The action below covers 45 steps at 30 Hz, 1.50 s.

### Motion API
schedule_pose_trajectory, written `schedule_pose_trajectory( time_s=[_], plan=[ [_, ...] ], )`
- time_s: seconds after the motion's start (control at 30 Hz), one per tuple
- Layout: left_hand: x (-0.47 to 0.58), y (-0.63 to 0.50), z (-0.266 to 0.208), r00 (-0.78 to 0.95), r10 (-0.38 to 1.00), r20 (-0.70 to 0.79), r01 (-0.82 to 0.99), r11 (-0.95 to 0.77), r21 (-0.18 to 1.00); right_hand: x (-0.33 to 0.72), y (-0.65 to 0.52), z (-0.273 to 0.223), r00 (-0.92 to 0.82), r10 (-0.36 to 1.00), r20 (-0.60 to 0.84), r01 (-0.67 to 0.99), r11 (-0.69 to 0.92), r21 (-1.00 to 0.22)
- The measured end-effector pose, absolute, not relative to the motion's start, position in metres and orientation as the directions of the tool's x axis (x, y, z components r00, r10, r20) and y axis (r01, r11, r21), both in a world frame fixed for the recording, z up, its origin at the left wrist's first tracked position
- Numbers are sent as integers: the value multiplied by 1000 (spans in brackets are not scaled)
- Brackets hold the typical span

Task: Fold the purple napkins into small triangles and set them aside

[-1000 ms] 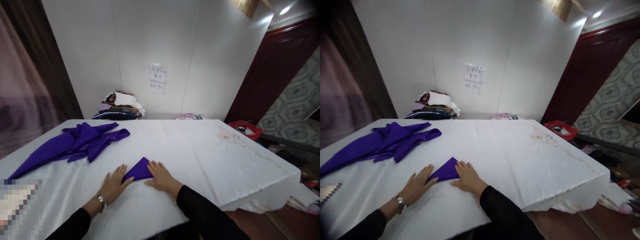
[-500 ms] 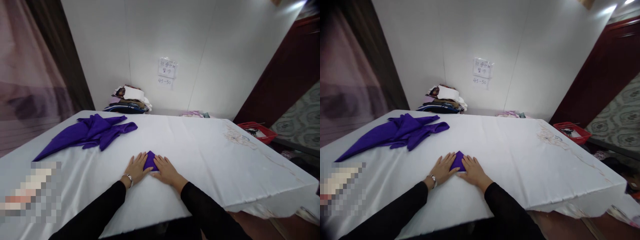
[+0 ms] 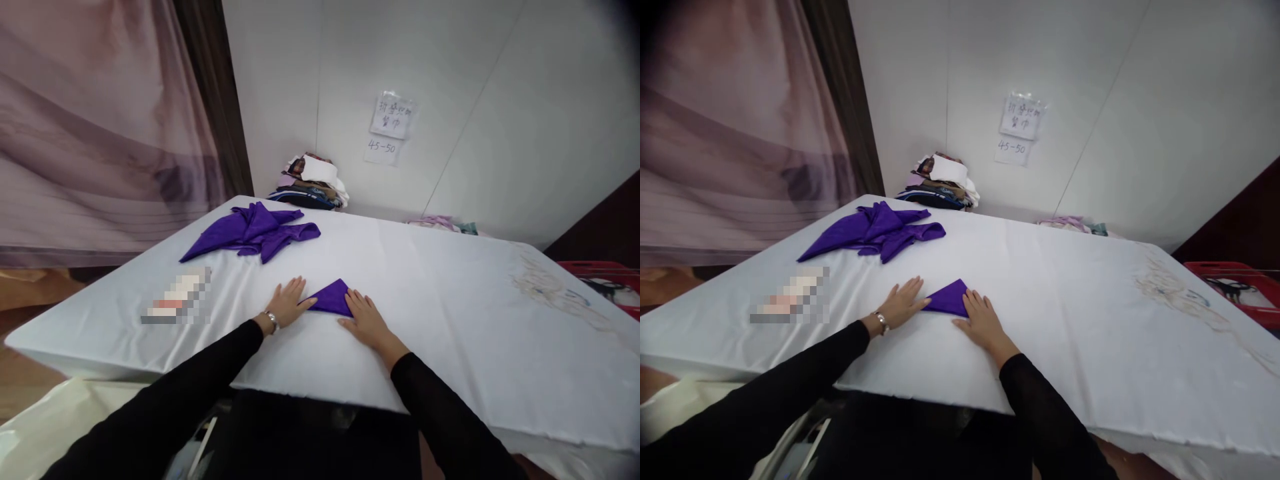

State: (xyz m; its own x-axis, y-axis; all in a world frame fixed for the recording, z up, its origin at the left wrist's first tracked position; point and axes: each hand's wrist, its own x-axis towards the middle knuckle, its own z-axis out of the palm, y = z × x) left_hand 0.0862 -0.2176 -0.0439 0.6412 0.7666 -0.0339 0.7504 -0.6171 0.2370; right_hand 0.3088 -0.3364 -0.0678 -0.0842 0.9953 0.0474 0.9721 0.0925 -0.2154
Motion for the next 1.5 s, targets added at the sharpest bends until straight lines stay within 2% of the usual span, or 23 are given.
schedule_pose_trajectory(
  time_s=[0.13, 0.23, 0.5, 0.9, 1.03, 1.2, 1.33, 1.5],
  plan=[
    [136, -232, -43, 791, 598, 127, 564, -794, 226, 309, -336, -69, -75, 996, 45, 976, 83, -203],
    [162, -238, -54, 849, 505, 157, 473, -858, 202, 309, -335, -69, -70, 997, 31, 977, 75, -202],
    [154, -232, -67, 838, 542, 56, 523, -829, 201, 315, -343, -70, -79, 996, 28, 978, 83, -192],
    [141, -233, -64, 826, 564, 26, 544, -808, 227, 335, -403, -74, -7, 1000, 5, 991, 8, -136],
    [142, -232, -64, 825, 563, 38, 544, -811, 215, 353, -420, -73, 81, 996, -33, 973, -87, -212],
    [142, -229, -65, 830, 557, 28, 541, -816, 205, 370, -413, -53, 276, 961, -32, 869, -263, -419],
    [142, -229, -67, 833, 552, 40, 536, -823, 187, 354, -379, -28, 255, 965, 64, 858, -195, -476],
    [142, -230, -66, 830, 556, 44, 540, -821, 187, 310, -313, -16, 31, 994, 109, 921, 14, -389]
  ],
)
